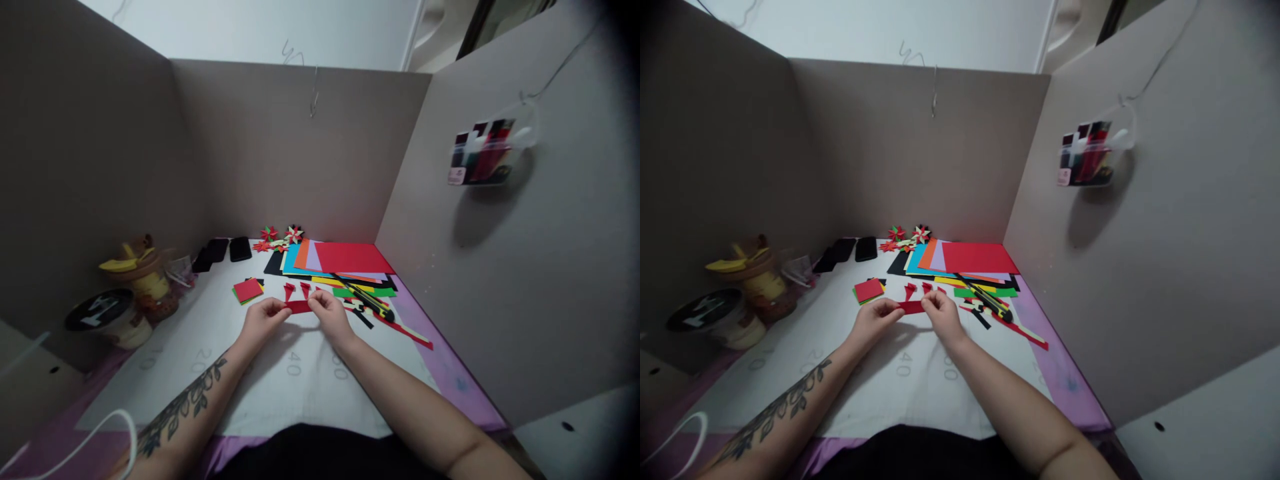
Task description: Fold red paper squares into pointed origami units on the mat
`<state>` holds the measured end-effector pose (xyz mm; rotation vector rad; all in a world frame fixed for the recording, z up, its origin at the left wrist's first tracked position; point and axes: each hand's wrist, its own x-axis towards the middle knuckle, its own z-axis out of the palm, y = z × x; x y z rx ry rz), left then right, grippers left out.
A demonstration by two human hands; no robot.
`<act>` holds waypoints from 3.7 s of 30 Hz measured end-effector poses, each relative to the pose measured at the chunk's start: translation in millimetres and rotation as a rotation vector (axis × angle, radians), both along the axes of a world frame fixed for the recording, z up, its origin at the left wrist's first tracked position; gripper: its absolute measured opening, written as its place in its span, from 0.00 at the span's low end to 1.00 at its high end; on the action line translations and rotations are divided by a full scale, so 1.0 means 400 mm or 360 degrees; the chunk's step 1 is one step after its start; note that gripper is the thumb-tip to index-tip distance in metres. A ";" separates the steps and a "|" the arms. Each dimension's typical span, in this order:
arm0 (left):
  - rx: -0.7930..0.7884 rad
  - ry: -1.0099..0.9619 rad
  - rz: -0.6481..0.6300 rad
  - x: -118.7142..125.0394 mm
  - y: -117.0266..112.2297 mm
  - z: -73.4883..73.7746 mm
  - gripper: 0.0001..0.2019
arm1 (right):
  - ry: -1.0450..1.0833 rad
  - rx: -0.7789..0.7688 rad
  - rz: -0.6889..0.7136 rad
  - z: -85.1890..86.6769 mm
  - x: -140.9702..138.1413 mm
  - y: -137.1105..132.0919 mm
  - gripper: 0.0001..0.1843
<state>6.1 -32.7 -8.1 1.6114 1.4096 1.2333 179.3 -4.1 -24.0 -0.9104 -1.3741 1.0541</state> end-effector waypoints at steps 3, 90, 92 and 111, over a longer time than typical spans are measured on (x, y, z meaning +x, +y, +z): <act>-0.0008 -0.0193 0.0025 0.002 0.003 0.000 0.11 | 0.0031 0.0002 -0.0001 0.005 0.000 -0.004 0.10; 0.0300 0.0492 -0.0271 0.015 -0.029 0.018 0.08 | -0.0856 0.0675 0.0133 -0.011 -0.022 -0.047 0.07; 0.0327 0.0545 -0.0269 0.015 -0.030 0.017 0.08 | -0.0852 0.0661 0.0121 -0.012 -0.023 -0.046 0.06; 0.0103 0.0141 -0.0261 -0.011 -0.005 0.024 0.12 | -0.0737 0.0616 0.0089 0.004 -0.015 -0.039 0.08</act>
